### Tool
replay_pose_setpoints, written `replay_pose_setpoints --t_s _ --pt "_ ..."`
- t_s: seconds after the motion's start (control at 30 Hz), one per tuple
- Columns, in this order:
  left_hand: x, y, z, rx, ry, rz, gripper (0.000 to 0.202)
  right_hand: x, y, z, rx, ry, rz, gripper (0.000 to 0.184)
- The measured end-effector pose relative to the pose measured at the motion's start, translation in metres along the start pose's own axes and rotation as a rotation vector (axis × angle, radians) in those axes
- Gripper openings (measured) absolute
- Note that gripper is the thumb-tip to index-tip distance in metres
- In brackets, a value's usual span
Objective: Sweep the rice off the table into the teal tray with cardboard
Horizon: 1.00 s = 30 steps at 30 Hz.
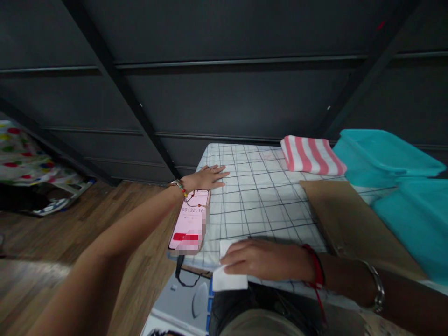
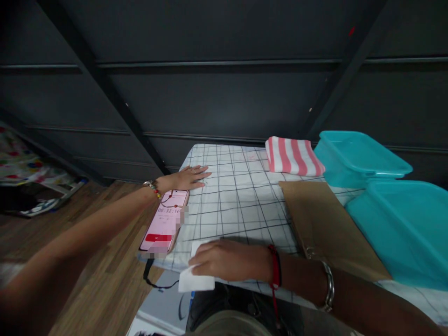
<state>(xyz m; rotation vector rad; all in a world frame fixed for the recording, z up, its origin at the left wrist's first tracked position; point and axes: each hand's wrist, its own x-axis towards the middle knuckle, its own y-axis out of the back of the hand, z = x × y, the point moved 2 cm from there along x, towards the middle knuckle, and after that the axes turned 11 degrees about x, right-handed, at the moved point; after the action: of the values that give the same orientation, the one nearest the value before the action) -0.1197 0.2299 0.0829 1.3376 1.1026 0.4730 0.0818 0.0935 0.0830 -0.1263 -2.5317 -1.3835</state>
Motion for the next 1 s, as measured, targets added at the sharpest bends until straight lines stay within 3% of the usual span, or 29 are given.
replay_pose_setpoints --t_s 0.1,0.13,0.2,0.3,0.37,0.4,0.43,0.57,0.63,0.7,0.8,0.87,0.93,1.0 --pt "0.002 0.001 0.000 -0.007 0.006 -0.005 0.057 0.006 0.010 0.011 -0.116 -0.236 0.201 0.031" --pt "0.002 0.001 0.000 -0.009 0.007 -0.007 0.057 0.011 0.009 0.014 -0.168 -0.315 0.221 0.029" --pt "0.002 0.002 0.000 -0.007 0.005 -0.010 0.057 0.024 0.002 0.014 -0.239 -0.359 0.141 0.021" --pt "0.002 0.001 0.000 -0.001 -0.003 -0.013 0.057 0.034 -0.013 -0.002 -0.216 -0.121 -0.080 0.015" --pt "0.002 0.000 -0.001 0.000 -0.009 -0.010 0.057 0.026 -0.012 -0.007 -0.153 0.039 -0.125 0.019" --pt "0.002 0.000 -0.002 -0.002 -0.012 -0.009 0.058 0.017 -0.006 -0.003 -0.133 0.044 -0.097 0.021" --pt "0.002 -0.001 -0.003 -0.007 -0.014 -0.007 0.058 0.005 0.002 0.005 -0.127 -0.005 -0.035 0.023" --pt "0.003 -0.002 -0.005 -0.034 -0.018 -0.010 0.058 -0.050 0.040 0.057 -0.257 -0.505 0.282 0.050" --pt "0.004 -0.001 -0.003 -0.034 -0.004 -0.016 0.057 -0.068 0.044 0.068 -0.309 -0.623 0.317 0.055" --pt "0.003 0.002 0.004 -0.029 0.005 0.004 0.057 -0.070 0.034 0.059 -0.312 -0.572 0.263 0.049" --pt "-0.001 0.006 0.021 -0.046 -0.061 0.015 0.063 -0.054 0.012 0.027 -0.215 -0.283 0.091 0.034" --pt "-0.005 0.007 0.034 -0.061 -0.131 -0.051 0.073 -0.046 0.010 0.017 -0.160 -0.140 0.026 0.032" --pt "-0.012 0.009 0.043 -0.056 -0.168 -0.116 0.081 -0.049 0.025 0.028 -0.179 -0.192 0.091 0.035" --pt "-0.019 0.011 0.052 -0.040 -0.175 -0.154 0.084 -0.062 0.048 0.053 -0.252 -0.406 0.233 0.043"
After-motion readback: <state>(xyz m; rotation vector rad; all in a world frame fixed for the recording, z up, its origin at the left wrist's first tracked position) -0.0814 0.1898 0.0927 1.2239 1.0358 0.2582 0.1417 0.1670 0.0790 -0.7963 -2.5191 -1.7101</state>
